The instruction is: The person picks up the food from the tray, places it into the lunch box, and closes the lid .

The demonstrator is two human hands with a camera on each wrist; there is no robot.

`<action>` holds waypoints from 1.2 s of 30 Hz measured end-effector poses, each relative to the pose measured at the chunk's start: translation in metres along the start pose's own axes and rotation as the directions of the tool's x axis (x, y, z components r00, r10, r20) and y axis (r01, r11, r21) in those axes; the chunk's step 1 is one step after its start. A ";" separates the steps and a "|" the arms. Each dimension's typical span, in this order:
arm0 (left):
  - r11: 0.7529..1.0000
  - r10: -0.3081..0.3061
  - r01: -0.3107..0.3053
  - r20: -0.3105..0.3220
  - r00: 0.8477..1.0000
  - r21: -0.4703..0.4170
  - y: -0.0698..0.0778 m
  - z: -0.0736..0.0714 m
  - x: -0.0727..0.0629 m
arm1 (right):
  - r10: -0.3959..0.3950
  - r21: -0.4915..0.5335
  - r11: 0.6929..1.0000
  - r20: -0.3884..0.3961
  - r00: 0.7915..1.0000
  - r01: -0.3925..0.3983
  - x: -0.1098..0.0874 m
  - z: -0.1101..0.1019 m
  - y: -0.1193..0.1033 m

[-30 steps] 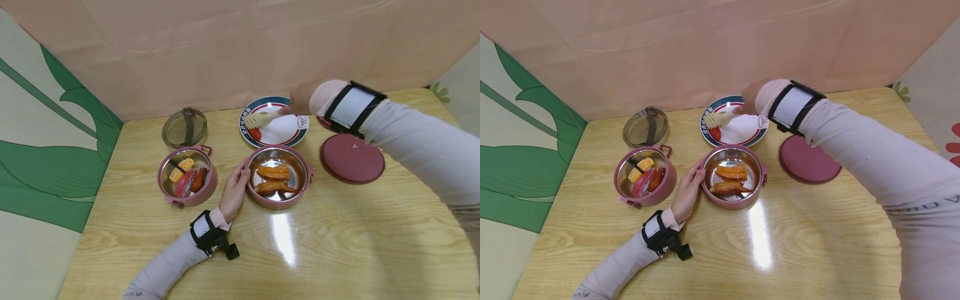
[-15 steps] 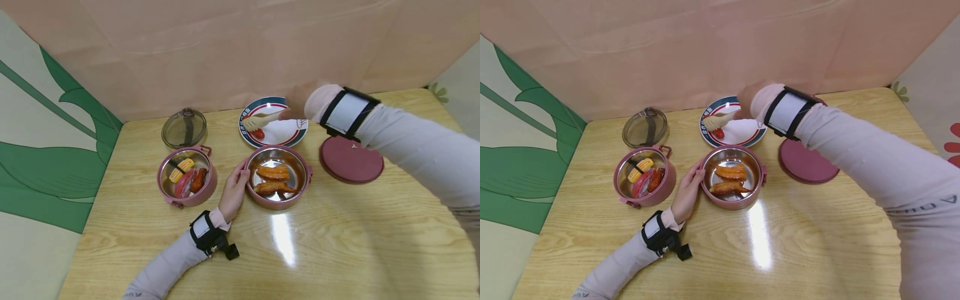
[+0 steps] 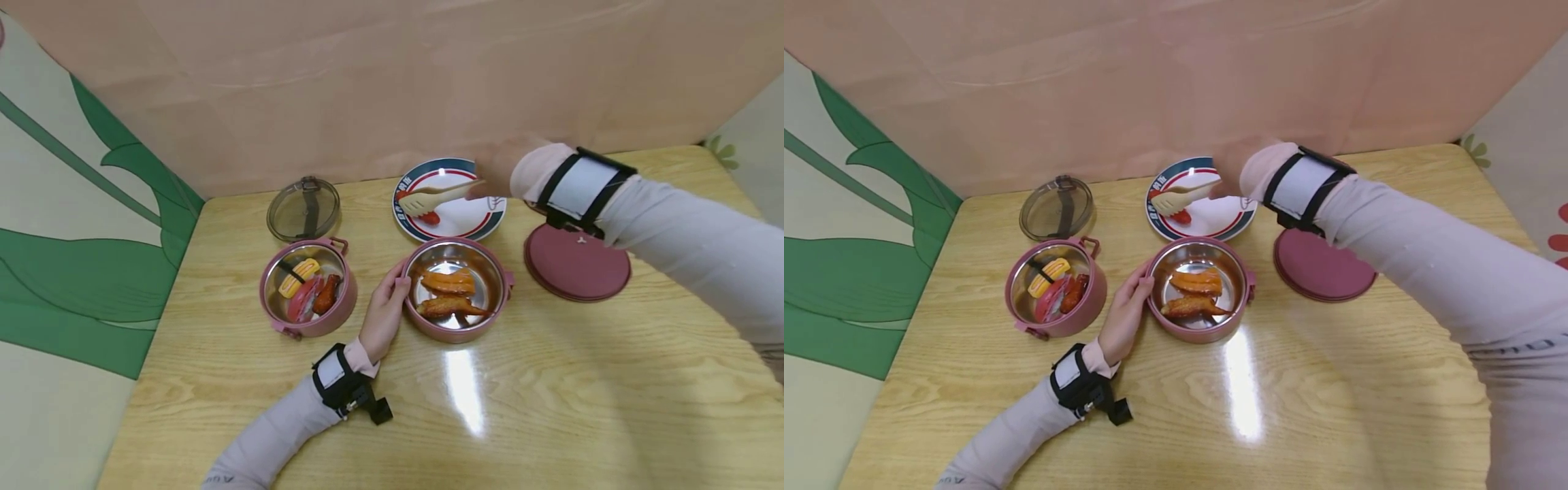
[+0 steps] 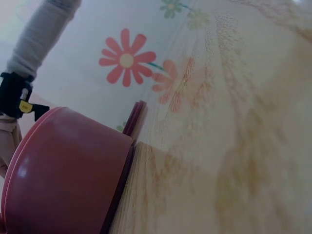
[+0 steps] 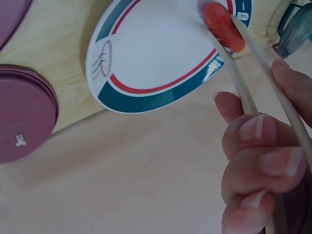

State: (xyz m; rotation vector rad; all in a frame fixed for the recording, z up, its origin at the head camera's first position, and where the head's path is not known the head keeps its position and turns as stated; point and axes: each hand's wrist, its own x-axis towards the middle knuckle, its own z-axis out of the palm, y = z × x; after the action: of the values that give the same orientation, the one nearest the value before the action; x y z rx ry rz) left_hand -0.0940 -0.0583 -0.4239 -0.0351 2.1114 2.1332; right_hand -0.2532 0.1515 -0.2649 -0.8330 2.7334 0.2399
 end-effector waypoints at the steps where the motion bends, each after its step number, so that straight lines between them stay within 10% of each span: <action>1: 1.000 -0.004 0.004 -0.002 1.000 -0.001 0.000 0.000 0.000 | -0.007 0.009 1.000 0.000 1.000 0.007 0.001 0.002 0.002; 24: 1.000 0.000 0.000 0.000 1.000 -0.007 0.001 0.003 -0.001 | 0.044 0.167 0.984 0.112 0.993 -0.063 -0.004 0.019 0.025; 36: 1.000 0.001 -0.001 -0.001 1.000 0.015 0.001 0.001 -0.001 | -0.047 0.245 0.969 0.051 0.998 0.033 -0.006 0.026 0.035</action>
State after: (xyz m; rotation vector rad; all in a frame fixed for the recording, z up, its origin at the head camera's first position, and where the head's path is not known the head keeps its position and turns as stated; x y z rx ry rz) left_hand -0.0930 -0.0576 -0.4223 -0.0342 2.1284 2.1177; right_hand -0.2627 0.1891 -0.2852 -0.7982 2.6202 -0.0801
